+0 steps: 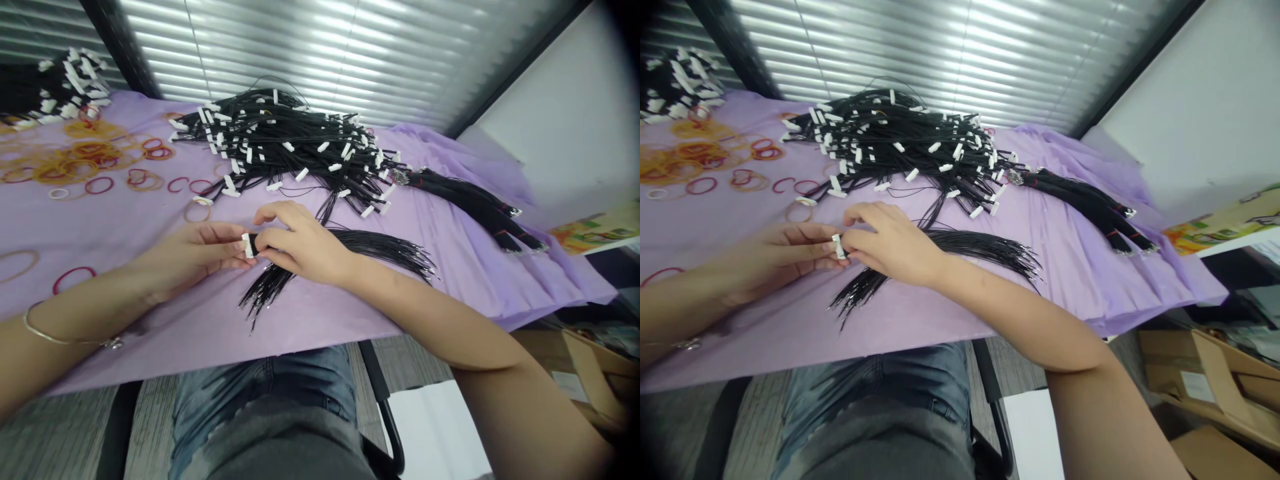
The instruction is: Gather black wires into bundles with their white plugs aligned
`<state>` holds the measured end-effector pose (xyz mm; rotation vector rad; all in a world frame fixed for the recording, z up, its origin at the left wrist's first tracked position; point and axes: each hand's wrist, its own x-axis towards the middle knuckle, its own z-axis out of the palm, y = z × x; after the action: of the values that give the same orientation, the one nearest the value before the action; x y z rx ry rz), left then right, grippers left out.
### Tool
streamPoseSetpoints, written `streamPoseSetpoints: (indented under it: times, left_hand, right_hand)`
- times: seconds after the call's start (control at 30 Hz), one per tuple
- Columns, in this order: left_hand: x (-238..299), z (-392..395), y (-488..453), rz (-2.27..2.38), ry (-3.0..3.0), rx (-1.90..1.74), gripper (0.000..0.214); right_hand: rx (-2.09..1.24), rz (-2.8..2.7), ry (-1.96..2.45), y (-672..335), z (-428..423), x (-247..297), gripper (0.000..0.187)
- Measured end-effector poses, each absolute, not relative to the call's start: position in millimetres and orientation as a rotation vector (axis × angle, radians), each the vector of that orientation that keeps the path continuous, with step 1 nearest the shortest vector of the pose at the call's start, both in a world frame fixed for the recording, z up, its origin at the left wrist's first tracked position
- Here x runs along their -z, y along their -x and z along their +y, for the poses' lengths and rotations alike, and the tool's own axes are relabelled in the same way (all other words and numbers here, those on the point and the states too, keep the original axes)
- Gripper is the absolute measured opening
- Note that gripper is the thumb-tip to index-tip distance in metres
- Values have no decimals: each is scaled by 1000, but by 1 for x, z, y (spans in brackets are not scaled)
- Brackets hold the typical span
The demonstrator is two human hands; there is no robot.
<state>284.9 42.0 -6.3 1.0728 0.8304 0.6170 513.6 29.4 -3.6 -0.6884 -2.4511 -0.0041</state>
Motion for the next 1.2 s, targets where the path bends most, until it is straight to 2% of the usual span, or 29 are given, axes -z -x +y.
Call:
streamPoseSetpoints:
  times: [0.2, 0.4, 0.63, 0.83, 1.2]
  left_hand:
    - [5, 42, -285, 843, -1046, -634, 21]
    - [4, 43, -285, 828, -1065, -622, 21]
    - [5, 42, -286, 818, -1153, -604, 19]
    - [7, 42, -287, 796, -1189, -593, 21]
    - [11, 43, -285, 841, -1181, -612, 24]
  right_hand:
    - [36, -2355, 717, -510, 18, -7, 31]
    - [48, -2457, 1110, -506, 7, -8, 24]
    - [-43, -2516, 1223, -499, 9, -10, 26]
    - [-106, -2479, 1192, -505, 10, -14, 20]
    - [-163, -2497, 1146, -495, 14, 2, 26]
